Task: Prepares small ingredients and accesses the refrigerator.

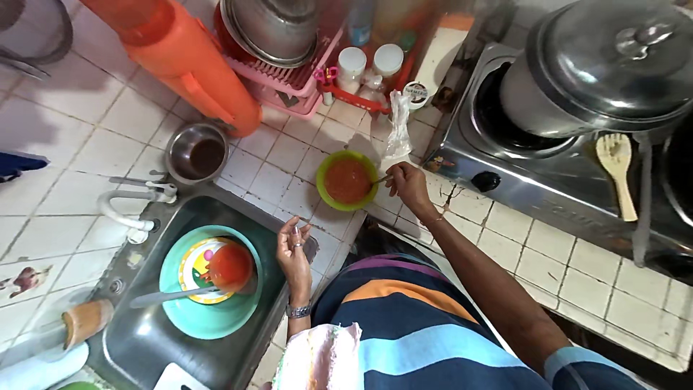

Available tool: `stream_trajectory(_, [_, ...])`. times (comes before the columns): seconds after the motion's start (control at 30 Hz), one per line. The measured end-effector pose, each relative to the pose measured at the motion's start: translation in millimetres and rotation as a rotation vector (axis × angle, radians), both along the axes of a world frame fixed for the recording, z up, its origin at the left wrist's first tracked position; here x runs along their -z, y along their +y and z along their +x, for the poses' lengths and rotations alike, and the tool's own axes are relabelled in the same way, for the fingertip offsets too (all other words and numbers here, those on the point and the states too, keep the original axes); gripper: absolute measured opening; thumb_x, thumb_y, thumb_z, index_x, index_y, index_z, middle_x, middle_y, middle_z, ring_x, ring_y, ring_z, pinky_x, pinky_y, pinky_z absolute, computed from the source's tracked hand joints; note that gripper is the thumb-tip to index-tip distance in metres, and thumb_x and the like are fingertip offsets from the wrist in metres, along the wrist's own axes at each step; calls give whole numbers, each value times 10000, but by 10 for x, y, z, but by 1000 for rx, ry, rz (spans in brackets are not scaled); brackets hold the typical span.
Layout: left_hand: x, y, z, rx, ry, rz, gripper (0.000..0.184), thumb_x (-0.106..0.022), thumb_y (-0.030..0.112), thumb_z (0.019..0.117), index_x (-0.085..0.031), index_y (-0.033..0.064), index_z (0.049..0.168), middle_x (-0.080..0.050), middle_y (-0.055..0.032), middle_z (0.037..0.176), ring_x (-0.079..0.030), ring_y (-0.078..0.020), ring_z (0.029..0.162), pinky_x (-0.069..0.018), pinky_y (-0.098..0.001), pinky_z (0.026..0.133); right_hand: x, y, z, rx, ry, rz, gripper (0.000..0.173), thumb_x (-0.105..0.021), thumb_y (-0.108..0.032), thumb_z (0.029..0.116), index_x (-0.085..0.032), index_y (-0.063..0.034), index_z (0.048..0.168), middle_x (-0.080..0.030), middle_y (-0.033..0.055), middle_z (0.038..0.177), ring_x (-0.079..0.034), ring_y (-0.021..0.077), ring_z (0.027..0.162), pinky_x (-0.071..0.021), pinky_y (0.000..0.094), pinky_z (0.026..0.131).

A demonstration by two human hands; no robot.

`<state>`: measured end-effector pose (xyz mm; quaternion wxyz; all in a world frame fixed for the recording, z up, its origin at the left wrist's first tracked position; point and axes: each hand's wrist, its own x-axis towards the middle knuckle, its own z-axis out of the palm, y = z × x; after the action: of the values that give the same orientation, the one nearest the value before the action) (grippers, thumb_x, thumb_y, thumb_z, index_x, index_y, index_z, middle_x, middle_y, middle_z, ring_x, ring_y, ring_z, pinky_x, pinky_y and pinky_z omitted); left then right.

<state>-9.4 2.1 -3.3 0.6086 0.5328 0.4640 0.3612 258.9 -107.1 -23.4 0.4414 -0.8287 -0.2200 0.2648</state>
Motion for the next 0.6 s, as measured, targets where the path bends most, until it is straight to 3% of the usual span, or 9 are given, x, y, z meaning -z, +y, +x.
stream_trajectory(0.13, [-15, -5, 61, 31, 3, 12, 326, -393, 60, 1048, -530, -80, 1309, -648, -112, 1190, -689, -142, 1007, -592, -308, 886, 217, 57, -43, 143, 369, 48, 333, -402, -207, 1127, -620, 42, 1163, -694, 81, 779, -585, 91, 518, -501, 245, 502])
stream_trajectory(0.27, [-18, -12, 110, 40, -11, 8, 328, -399, 60, 1047, -528, -84, 1311, -644, -115, 1206, -688, -137, 1006, -589, -312, 897, 247, 96, -141, 200, 501, 125, 321, -410, -216, 1126, -609, 18, 1221, -704, 44, 833, -552, 51, 530, -466, 213, 508])
stream_trajectory(0.4, [12, -7, 90, 42, -14, 7, 320, -393, 56, 1046, -540, -79, 1296, -656, -112, 1184, -696, -147, 994, -594, -320, 888, 102, 26, -67, 132, 415, 232, 306, -396, -188, 1126, -621, -12, 1233, -728, 33, 875, -543, 29, 528, -450, 191, 495])
stream_trajectory(0.6, [21, 15, 59, 30, -3, 11, 321, -384, 52, 1050, -539, -71, 1303, -666, -103, 1165, -697, -140, 984, -596, -311, 877, -204, -77, 30, -45, 38, 260, 289, -411, -215, 1123, -621, -52, 1236, -740, 48, 884, -498, 44, 467, -386, 189, 421])
